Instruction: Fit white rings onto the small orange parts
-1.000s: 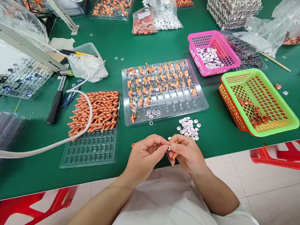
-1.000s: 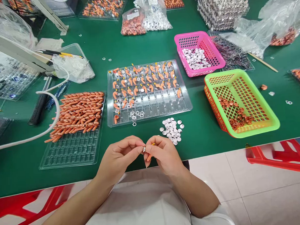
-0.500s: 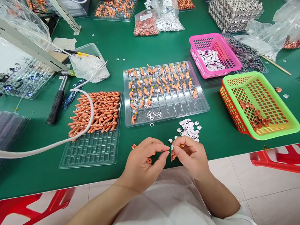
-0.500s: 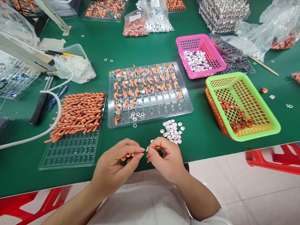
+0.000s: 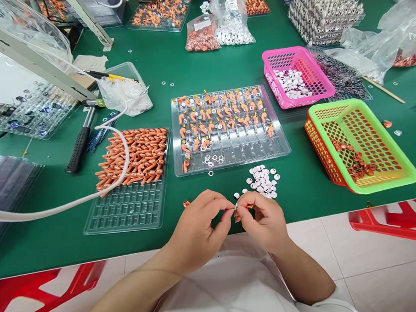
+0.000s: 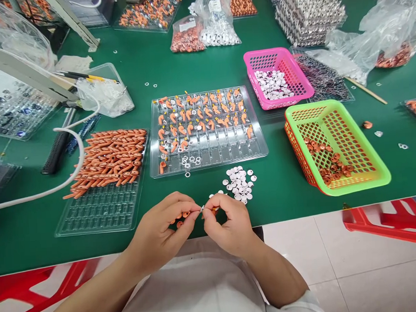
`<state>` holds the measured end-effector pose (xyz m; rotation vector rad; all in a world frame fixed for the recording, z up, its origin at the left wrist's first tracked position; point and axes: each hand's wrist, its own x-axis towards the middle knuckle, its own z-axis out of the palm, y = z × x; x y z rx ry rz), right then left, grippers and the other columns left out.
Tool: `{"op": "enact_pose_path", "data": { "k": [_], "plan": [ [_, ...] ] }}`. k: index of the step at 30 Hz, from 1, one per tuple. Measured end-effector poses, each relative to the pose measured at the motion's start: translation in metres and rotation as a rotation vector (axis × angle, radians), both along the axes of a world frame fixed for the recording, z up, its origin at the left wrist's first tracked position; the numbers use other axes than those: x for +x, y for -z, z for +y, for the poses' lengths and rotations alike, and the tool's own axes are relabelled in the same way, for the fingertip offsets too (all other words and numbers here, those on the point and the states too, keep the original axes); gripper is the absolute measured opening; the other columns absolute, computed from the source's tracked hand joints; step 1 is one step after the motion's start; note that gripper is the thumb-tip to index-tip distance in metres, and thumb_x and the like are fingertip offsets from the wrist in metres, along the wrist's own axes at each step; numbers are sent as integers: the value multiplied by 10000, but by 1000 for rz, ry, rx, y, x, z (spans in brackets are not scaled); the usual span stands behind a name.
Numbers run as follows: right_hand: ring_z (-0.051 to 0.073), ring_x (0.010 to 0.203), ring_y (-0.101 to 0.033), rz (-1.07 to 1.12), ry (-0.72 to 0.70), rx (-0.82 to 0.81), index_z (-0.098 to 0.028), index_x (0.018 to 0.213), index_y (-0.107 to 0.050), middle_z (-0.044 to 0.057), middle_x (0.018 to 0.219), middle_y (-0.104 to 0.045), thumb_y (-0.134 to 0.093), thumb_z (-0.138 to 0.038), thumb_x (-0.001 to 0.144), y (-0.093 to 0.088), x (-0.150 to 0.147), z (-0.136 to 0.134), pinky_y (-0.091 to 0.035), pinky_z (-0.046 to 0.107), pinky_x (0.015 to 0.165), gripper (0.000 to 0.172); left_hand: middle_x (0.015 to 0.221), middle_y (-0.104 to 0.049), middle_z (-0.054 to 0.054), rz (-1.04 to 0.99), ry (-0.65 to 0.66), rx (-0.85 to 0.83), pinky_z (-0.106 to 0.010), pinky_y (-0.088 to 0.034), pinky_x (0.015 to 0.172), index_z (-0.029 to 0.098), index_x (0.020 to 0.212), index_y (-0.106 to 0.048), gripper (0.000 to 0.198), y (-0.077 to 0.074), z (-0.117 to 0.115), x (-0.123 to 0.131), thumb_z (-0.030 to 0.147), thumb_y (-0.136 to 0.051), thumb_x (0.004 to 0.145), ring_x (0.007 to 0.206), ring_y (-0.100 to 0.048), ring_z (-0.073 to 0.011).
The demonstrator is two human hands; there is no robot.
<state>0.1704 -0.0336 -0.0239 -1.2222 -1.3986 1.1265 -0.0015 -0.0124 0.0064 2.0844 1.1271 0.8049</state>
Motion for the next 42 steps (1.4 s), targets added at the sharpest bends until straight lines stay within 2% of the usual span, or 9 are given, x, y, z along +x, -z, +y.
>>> {"op": "enact_pose_path", "data": {
  "k": [14, 23, 34, 42],
  "plan": [
    [134, 582, -601, -7, -9, -49, -213, 744, -581, -11, 652, -634, -552, -129, 825, -1, -1, 1, -487, 260, 557, 120, 872, -664, -43, 28, 28, -54, -239, -479, 634, 167, 927, -670, 151, -3, 2, -4, 81, -548, 909, 773, -619, -139],
    [134, 591, -587, 9, -10, -82, -224, 742, -581, -11, 653, -619, -557, -132, 831, 2, -2, -1, -486, 261, 560, 130, 832, -661, -45, 52, 32, 15, -259, -476, 635, 159, 889, -661, 126, -2, 3, -3, 91, -555, 902, 744, -596, -148],
    [127, 613, -604, 245, -108, -280, -203, 738, -598, -9, 692, -628, -602, -163, 843, 7, 4, -2, -515, 254, 582, 113, 808, -640, -29, 63, 60, -37, -251, -469, 667, 173, 813, -620, 151, -5, 3, 0, 72, -526, 876, 751, -589, -142],
    [117, 576, -608, 473, -176, -334, -190, 746, -614, -4, 682, -619, -675, -321, 871, 11, 8, -1, -534, 245, 544, 191, 762, -624, -11, 51, 28, -144, -245, -464, 635, 186, 754, -588, 159, -11, 7, 3, 86, -506, 847, 726, -598, -138]
  ]
}}
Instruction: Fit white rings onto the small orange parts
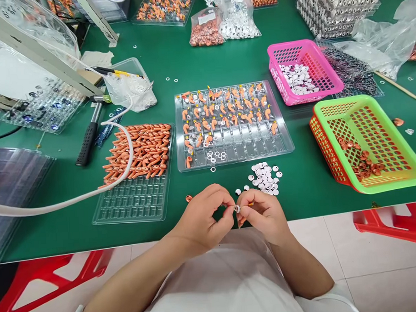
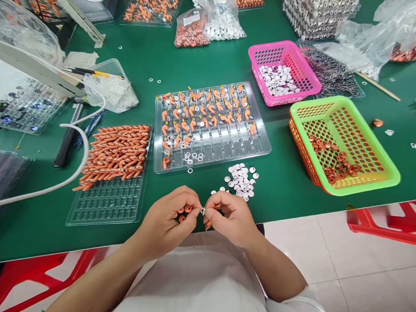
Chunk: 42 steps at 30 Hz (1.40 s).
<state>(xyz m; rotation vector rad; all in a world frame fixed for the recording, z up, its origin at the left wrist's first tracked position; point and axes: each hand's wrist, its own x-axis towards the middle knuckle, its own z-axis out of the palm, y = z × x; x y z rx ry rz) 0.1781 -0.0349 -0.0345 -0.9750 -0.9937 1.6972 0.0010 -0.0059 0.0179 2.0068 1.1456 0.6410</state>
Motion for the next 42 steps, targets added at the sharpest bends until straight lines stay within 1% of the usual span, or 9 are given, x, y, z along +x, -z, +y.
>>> {"op": "enact_pose_path", "data": {
  "k": [3, 8, 10, 14, 22, 26, 33, 38, 42],
  "plan": [
    [118, 571, -610, 32, 37, -3, -192, 752, -628, 0, 687, -633, -686, -314, 874, 0, 2, -4, -536, 239, 528, 182, 752, -622, -8, 82, -91, 75, -253, -462, 627, 187, 756, -573, 135, 0, 19, -5, 92, -509, 827, 695, -587, -140],
    [125, 567, -599, 142, 67, -64, -195, 758, -661, 4, 695, -633, -712, -307, 857, 2, 1, -4, -526, 247, 510, 158, 747, -636, -26, 361, -267, 266, -290, -462, 644, 186, 734, -574, 95, 5, 81, -15, 133, -537, 803, 698, -590, -178],
    [123, 538, -581, 222, 83, -124, -192, 741, -662, 1, 672, -629, -730, -315, 831, 0, -2, -1, -509, 248, 490, 167, 784, -654, -50, 520, -250, 261, -300, -463, 636, 182, 737, -593, 92, 9, 102, -17, 139, -544, 802, 721, -607, -200],
    [112, 468, -552, 373, 109, -265, -182, 687, -640, -9, 608, -615, -749, -312, 778, -5, -8, 4, -455, 242, 463, 193, 830, -684, -81, 565, -191, 267, -316, -477, 668, 170, 787, -646, 158, 19, 120, -16, 60, -535, 765, 796, -640, -241],
    [110, 454, -521, 340, 153, -305, -182, 669, -612, -12, 596, -600, -735, -328, 770, -6, 11, 3, -392, 249, 466, 216, 937, -715, -119, 526, -148, 377, -396, -514, 838, 169, 1056, -719, 255, 26, 106, -21, 264, -501, 965, 967, -655, -284],
    [113, 469, -508, 284, 229, -244, -190, 713, -630, -9, 626, -595, -686, -315, 823, -2, 27, -1, -384, 257, 474, 176, 1055, -703, -154, 382, -169, 440, -457, -520, 892, 144, 1166, -680, 325, 21, 77, -21, 364, -561, 959, 1023, -639, -303],
    [86, 403, -473, 368, 207, -356, -171, 668, -622, -17, 581, -589, -735, -324, 760, -1, 13, -8, -358, 230, 418, 211, 1063, -719, -86, -213, 130, 51, -296, -567, 826, 204, 1198, -653, 276, 14, 8, 1, 212, -646, 922, 982, -683, -182],
    [82, 377, -498, 382, 142, -427, -164, 653, -625, -27, 533, -596, -760, -338, 740, -2, 3, -8, -386, 208, 389, 238, 974, -725, -72, -350, 123, -53, -286, -566, 797, 210, 1123, -701, 223, 24, 1, 10, 166, -658, 908, 901, -690, -164],
    [76, 380, -506, 370, 99, -439, -161, 647, -622, -30, 520, -594, -765, -341, 746, -5, 3, -8, -417, 197, 401, 250, 892, -718, -54, -342, 115, -23, -260, -546, 720, 201, 1075, -707, 186, 27, 1, 9, 153, -658, 903, 815, -672, -148]
  ]
}}
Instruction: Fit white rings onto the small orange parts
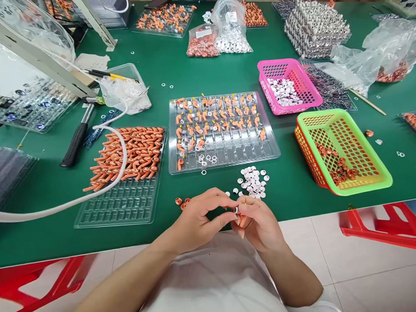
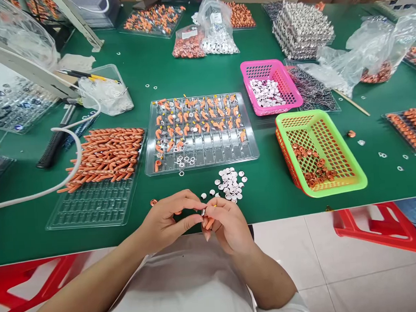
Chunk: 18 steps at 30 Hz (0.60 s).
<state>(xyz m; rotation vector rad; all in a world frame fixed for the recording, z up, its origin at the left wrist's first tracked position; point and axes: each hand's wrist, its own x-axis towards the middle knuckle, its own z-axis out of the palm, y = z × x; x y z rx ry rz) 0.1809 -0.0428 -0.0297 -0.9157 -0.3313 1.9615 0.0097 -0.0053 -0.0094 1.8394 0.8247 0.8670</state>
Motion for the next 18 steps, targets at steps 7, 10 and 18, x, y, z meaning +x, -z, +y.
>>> {"op": "enact_pose_path", "data": {
  "k": [7, 10, 18],
  "plan": [
    [115, 513, -582, -139, -59, 91, -185, 801, -647, -9, 610, -642, -739, -394, 819, 0, 7, -4, -490, 207, 451, 229, 836, -727, -54, 23, -58, 122, -260, -534, 703, 177, 1036, -708, 166, 2, -5, 1, 133, -648, 888, 776, -649, -150],
    [117, 602, -612, -283, -57, 237, -226, 947, -627, -16, 735, -651, -716, -344, 860, 1, 10, -9, -538, 235, 554, 172, 832, -731, -51, 40, -94, -8, -242, -527, 708, 164, 996, -722, 140, -3, -6, 1, 139, -646, 881, 778, -658, -146],
    [147, 711, -595, -1070, 91, 910, -241, 981, -597, 9, 809, -636, -570, -84, 872, -2, 12, -11, -502, 286, 647, 193, 879, -734, -33, 112, -30, -497, -259, -516, 729, 197, 926, -750, 148, -11, -3, 3, 244, -613, 895, 811, -659, -163]
  ]
}}
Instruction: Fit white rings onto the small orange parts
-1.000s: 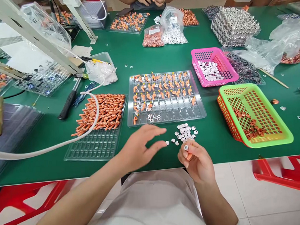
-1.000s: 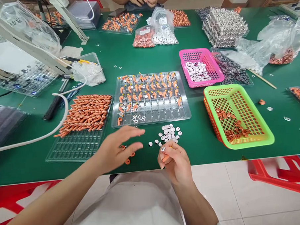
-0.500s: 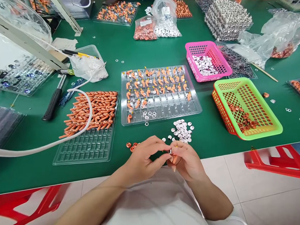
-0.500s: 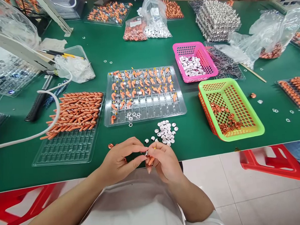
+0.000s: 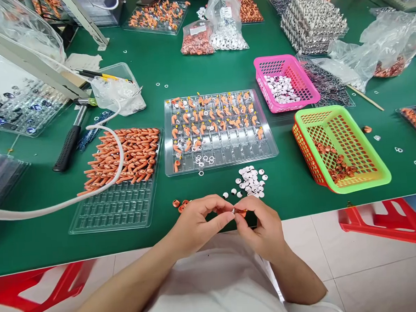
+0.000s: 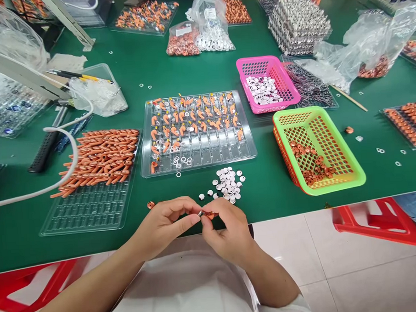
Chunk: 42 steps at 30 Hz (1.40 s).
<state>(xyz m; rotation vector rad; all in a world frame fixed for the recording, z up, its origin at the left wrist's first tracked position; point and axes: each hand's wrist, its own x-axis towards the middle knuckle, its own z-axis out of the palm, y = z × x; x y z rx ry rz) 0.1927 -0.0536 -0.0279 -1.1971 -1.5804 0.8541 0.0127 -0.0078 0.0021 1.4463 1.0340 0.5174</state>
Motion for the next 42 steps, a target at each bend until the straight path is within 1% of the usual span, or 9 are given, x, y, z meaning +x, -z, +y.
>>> {"op": "enact_pose_path", "data": {
  "k": [3, 5, 12, 17, 20, 25, 31, 36, 42],
  "plan": [
    [160, 703, -598, -145, 61, 188, -228, 961, -573, 23, 777, -633, -562, -56, 865, 4, 1, 0, -491, 290, 616, 198, 886, -734, -31, 20, 24, -56, -266, -513, 731, 205, 920, -754, 160, 0, 0, 3, 257, -604, 899, 819, -653, -168],
    [164, 694, -602, -213, 79, 244, -225, 969, -567, 30, 770, -642, -562, -50, 862, 7, 3, -1, -489, 290, 603, 205, 907, -734, -29, 44, 53, -56, -267, -512, 743, 216, 939, -756, 174, -2, 1, 5, 258, -590, 911, 836, -655, -168],
    [143, 605, -550, -324, 123, 198, -218, 838, -529, -1, 681, -604, -551, -65, 865, 13, 18, -2, -446, 282, 579, 157, 968, -727, -34, 195, 150, 108, -271, -529, 766, 223, 1098, -717, 239, -6, 5, 16, 278, -529, 961, 857, -667, -168],
    [124, 590, -569, -152, 161, 8, -224, 814, -547, -20, 695, -620, -551, -79, 865, 11, 32, -7, -444, 249, 558, 155, 1045, -718, -86, 370, 106, 372, -343, -531, 835, 154, 1230, -640, 309, 5, 20, 26, 252, -500, 972, 928, -667, -214],
    [134, 642, -632, 58, 132, -148, -232, 812, -572, -19, 722, -654, -545, -92, 878, 9, 36, -10, -491, 240, 574, 157, 1078, -708, -110, 493, 100, 491, -389, -523, 868, 138, 1181, -656, 276, 14, 38, 35, 220, -496, 972, 985, -658, -252],
    [146, 699, -668, 289, 98, -246, -232, 825, -591, -1, 777, -676, -546, -114, 890, 9, 33, -10, -573, 249, 611, 143, 996, -698, -86, 584, 176, 507, -373, -525, 808, 167, 1007, -705, 186, 20, 57, 46, 195, -527, 959, 927, -661, -245],
    [151, 785, -659, 332, 78, -224, -229, 828, -580, 42, 955, -659, -546, -110, 883, 15, 27, -9, -611, 237, 580, 134, 937, -678, -73, 561, 180, 512, -346, -507, 755, 170, 869, -679, 153, 19, 57, 47, 163, -538, 928, 877, -648, -230],
    [170, 867, -674, 212, 139, -86, -220, 832, -563, 88, 1122, -658, -531, -84, 877, 16, 21, -10, -622, 264, 603, 147, 769, -698, -19, 505, 55, 436, -291, -511, 649, 180, 883, -638, 144, 11, 48, 35, 226, -513, 938, 695, -653, -174],
    [201, 921, -705, -7, 25, 166, -221, 871, -563, 124, 1264, -665, -535, -36, 843, 9, -4, -6, -622, 356, 745, 190, 770, -735, -15, 55, -261, 16, -243, -569, 607, 178, 912, -684, 143, -5, 25, 21, 298, -613, 877, 672, -692, -152]
  ]
}}
